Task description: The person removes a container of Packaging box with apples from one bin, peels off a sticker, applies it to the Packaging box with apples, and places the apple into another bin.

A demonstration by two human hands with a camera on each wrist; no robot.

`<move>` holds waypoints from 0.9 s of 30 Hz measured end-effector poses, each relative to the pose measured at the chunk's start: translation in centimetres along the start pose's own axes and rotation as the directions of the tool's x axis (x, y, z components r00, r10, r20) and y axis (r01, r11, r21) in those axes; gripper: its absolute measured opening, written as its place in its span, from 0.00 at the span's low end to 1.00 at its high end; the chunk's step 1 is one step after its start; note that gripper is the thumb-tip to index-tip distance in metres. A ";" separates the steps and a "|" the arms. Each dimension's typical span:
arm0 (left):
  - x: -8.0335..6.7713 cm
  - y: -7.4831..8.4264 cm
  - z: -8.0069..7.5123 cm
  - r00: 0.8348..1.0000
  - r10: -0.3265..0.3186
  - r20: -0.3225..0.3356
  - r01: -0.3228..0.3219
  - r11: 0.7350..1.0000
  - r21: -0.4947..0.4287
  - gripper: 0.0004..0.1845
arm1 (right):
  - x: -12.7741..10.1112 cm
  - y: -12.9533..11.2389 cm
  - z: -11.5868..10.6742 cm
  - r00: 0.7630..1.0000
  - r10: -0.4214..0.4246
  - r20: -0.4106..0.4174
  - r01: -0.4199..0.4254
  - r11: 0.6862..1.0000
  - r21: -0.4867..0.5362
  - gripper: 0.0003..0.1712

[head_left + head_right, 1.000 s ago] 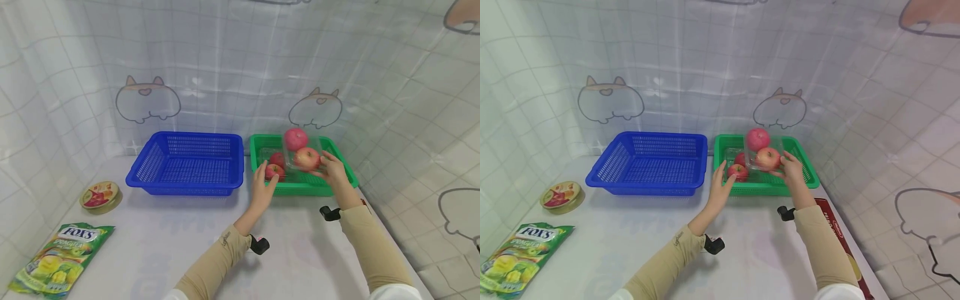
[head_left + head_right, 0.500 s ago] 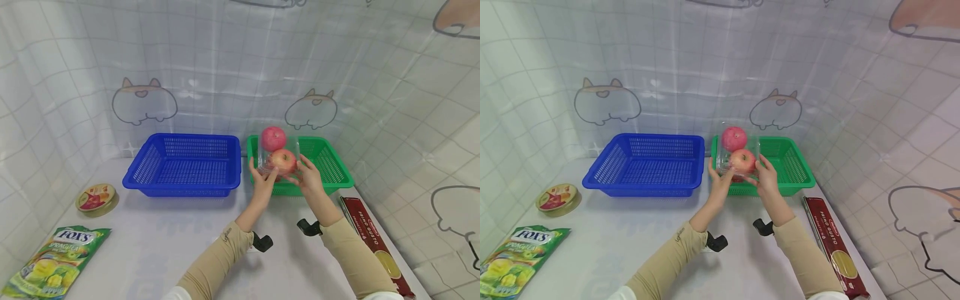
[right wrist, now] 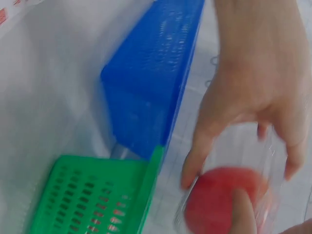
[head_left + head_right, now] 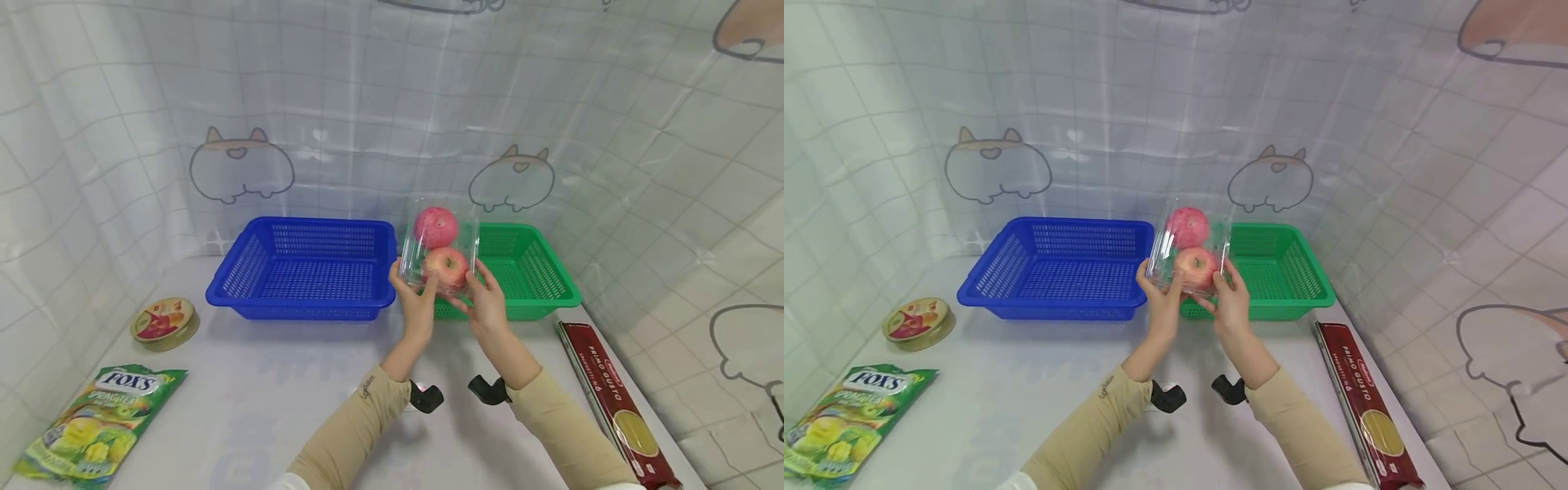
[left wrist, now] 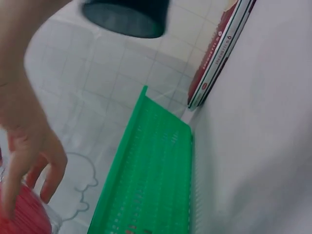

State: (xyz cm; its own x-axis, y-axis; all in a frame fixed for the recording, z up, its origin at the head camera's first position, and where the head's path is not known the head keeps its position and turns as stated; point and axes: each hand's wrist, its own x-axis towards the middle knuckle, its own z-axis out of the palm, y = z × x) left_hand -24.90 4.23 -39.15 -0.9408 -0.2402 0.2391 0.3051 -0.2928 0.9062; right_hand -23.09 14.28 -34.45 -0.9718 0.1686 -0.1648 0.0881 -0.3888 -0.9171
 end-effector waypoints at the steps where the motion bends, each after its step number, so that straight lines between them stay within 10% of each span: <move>1: 0.0 0.1 -0.3 1.000 -0.002 -0.007 0.002 1.000 -0.007 0.37 | 0.0 0.2 0.0 1.000 -0.001 0.022 0.002 1.000 -0.019 0.29; 12: 0.5 2.4 -3.7 0.986 -0.165 -0.004 0.163 0.978 -0.134 0.34 | 0.1 -0.2 -1.7 0.989 -0.022 0.149 0.049 0.982 -0.180 0.36; 27: 2.1 5.5 -8.9 0.947 -0.317 0.050 0.310 0.943 0.120 0.35 | 2.7 -2.0 -2.1 0.928 0.014 0.372 0.122 0.933 -0.338 0.36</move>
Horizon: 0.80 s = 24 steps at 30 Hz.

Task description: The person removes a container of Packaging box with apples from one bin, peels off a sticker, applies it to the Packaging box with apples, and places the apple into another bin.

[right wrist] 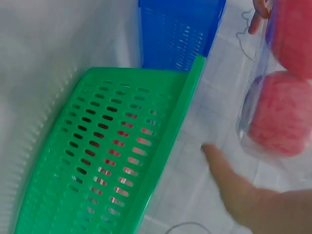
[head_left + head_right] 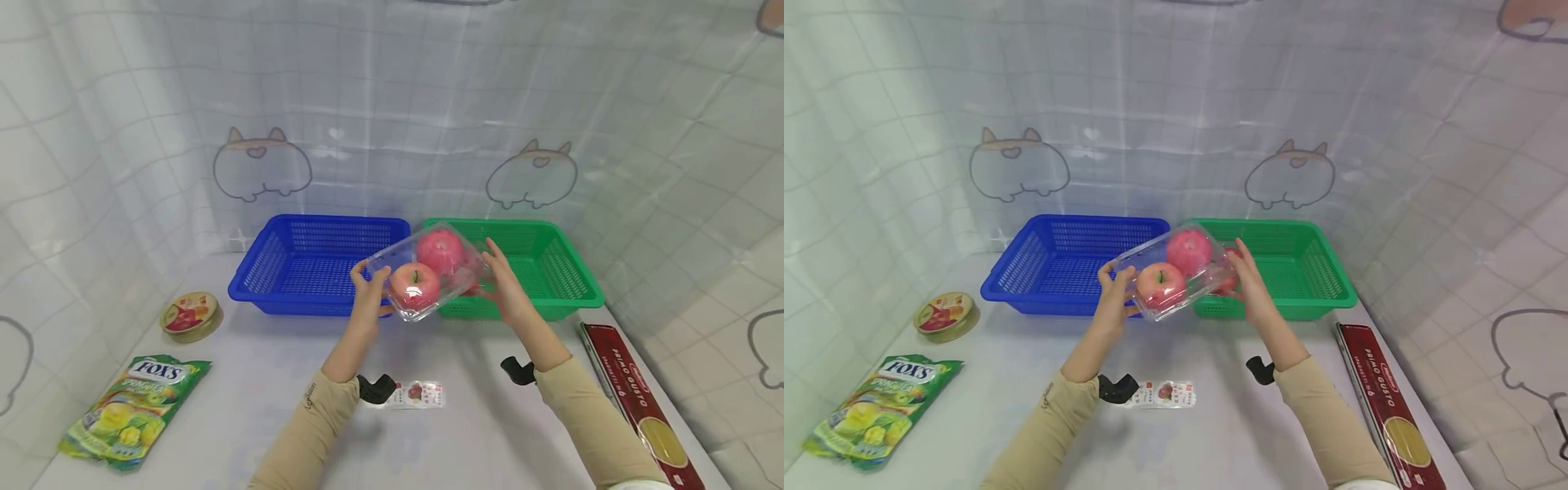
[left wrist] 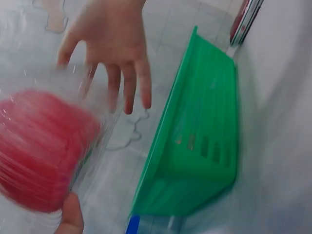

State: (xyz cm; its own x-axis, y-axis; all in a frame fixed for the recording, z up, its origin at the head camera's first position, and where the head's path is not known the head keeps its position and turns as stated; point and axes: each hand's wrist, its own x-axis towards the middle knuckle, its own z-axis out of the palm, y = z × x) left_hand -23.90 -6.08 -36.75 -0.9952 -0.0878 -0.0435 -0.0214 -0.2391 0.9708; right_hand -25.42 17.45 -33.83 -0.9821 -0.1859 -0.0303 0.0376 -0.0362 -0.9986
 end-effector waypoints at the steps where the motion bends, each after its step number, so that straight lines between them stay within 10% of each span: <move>1: 0.1 0.0 -0.4 1.000 -0.008 0.016 0.007 1.000 0.018 0.35 | 0.0 0.1 0.0 1.000 0.007 0.027 -0.007 1.000 -0.008 0.36; 11: 0.2 0.6 -3.3 0.992 -0.057 0.115 0.040 0.989 0.144 0.37 | -1.0 1.1 1.1 0.983 0.044 0.177 -0.038 0.998 -0.041 0.40; 24: -2.6 0.0 -5.8 0.993 -0.057 0.105 0.032 0.974 0.224 0.31 | -5.8 3.6 4.2 0.995 0.094 0.034 -0.097 0.992 0.083 0.36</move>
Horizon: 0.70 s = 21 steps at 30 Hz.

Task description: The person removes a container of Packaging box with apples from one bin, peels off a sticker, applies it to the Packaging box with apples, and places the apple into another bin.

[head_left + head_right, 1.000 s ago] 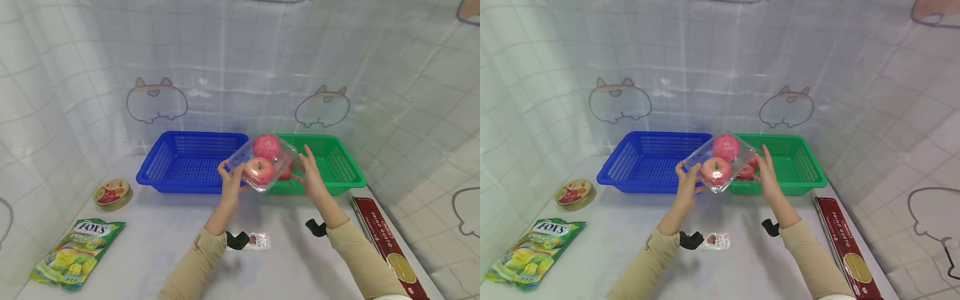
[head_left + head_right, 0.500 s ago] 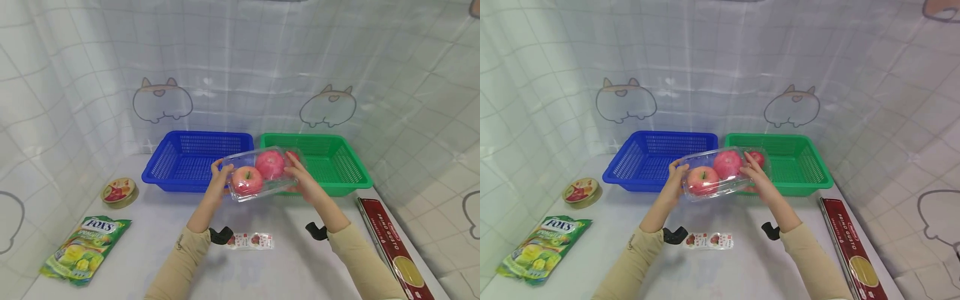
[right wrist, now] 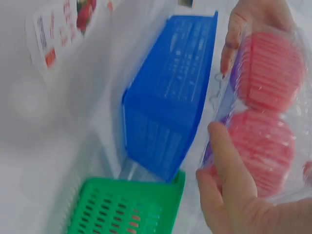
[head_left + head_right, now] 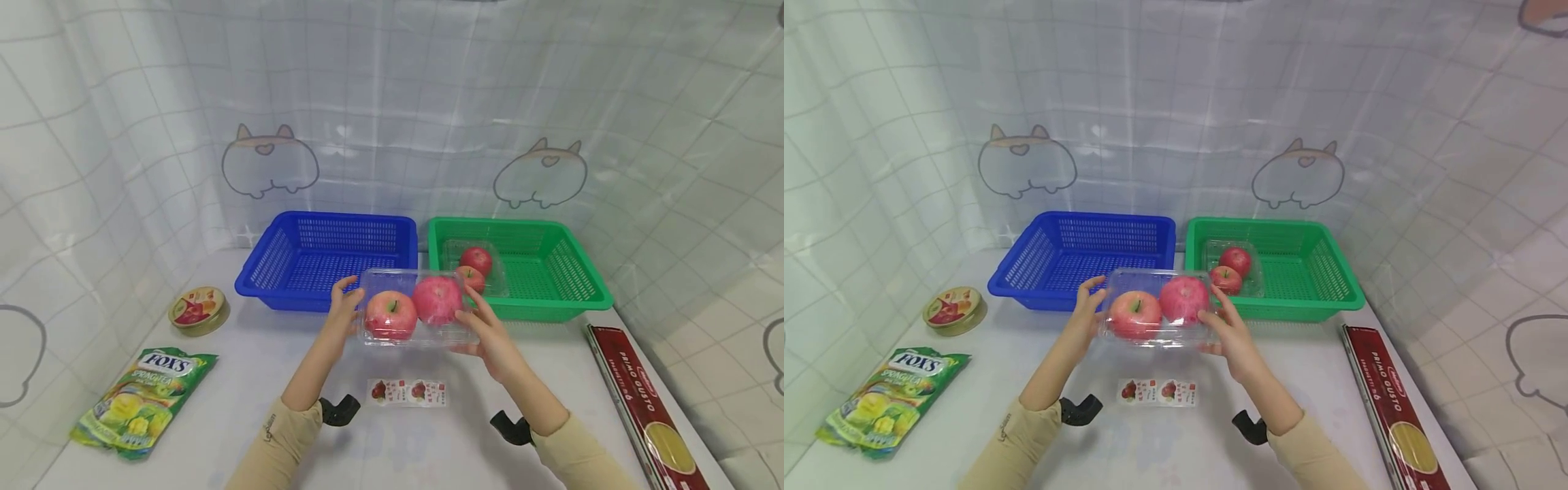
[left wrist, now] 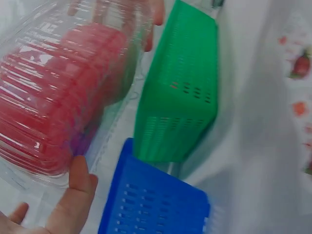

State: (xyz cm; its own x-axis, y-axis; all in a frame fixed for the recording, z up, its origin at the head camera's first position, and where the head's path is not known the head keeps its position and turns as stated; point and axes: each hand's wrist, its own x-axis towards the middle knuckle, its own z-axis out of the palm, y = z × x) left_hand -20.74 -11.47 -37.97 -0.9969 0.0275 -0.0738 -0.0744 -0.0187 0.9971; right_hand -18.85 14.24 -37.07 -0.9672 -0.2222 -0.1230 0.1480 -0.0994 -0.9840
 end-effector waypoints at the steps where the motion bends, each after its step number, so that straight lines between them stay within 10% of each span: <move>1: -0.4 -0.3 -0.1 1.000 0.018 0.016 -0.018 1.000 0.003 0.31 | -0.3 0.2 0.1 1.000 -0.001 -0.014 0.001 1.000 0.005 0.36; 12: -4.6 -3.3 0.0 0.977 0.160 0.142 -0.173 0.982 0.081 0.30 | -2.8 2.4 0.6 0.995 -0.006 -0.099 -0.001 0.998 -0.065 0.35; 21: -6.8 -5.0 0.4 0.984 0.103 0.143 -0.129 0.974 0.186 0.39 | -3.5 4.4 0.6 0.993 0.021 -0.115 -0.030 0.997 -0.075 0.36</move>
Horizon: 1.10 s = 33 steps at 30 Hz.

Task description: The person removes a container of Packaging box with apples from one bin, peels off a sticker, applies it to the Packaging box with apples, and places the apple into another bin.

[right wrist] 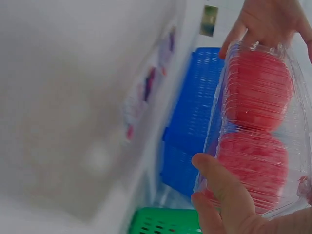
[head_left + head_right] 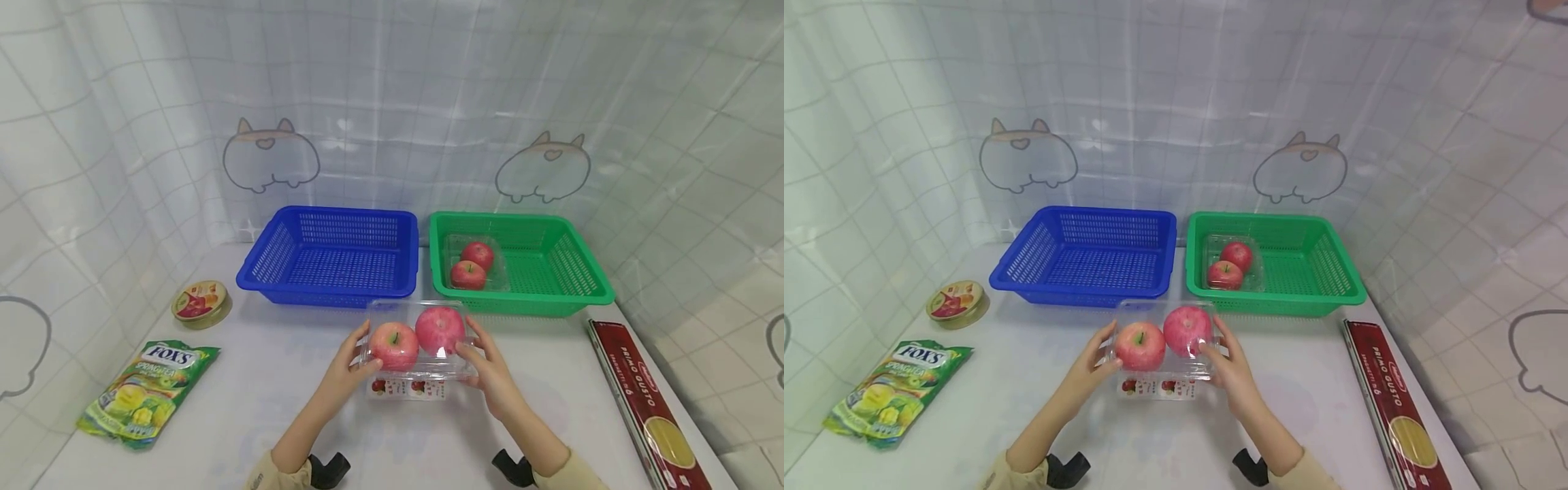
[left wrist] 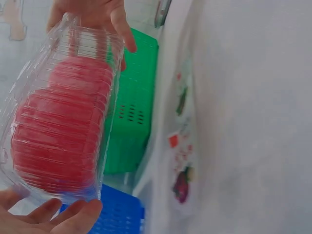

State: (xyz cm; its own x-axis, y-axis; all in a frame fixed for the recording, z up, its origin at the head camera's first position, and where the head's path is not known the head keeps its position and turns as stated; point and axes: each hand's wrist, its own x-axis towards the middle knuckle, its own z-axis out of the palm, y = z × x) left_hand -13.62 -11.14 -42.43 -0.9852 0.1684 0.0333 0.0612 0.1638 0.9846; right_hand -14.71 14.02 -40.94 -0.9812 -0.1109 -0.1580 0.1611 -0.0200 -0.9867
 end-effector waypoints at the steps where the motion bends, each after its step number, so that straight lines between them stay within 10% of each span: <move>1: 0.0 -0.2 0.1 1.000 -0.008 0.004 0.008 1.000 0.015 0.41 | 0.1 0.3 0.0 1.000 0.008 0.001 -0.008 1.000 0.010 0.36; 17: 3.1 -3.8 0.2 1.000 -0.028 0.011 0.026 0.984 0.178 0.50 | 3.9 3.0 0.3 0.999 0.042 -0.027 -0.044 0.997 -0.066 0.36; 27: 2.7 -2.3 0.3 0.999 -0.030 0.018 0.027 0.987 0.159 0.48 | 4.5 3.6 0.1 0.999 0.046 -0.029 -0.049 0.992 -0.112 0.35; 33: 2.6 -4.5 0.4 1.000 -0.027 0.015 0.024 0.979 0.204 0.57 | 4.5 3.7 -0.1 0.998 0.063 -0.032 -0.067 0.990 -0.127 0.39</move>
State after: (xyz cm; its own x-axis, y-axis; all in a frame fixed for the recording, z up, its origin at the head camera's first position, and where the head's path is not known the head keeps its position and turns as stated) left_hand -16.43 -11.02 -46.84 -0.9840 0.1781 0.0041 0.0694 0.3621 0.9295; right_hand -18.50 13.52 -45.29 -0.9720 -0.0802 -0.2209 0.2113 0.1134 -0.9708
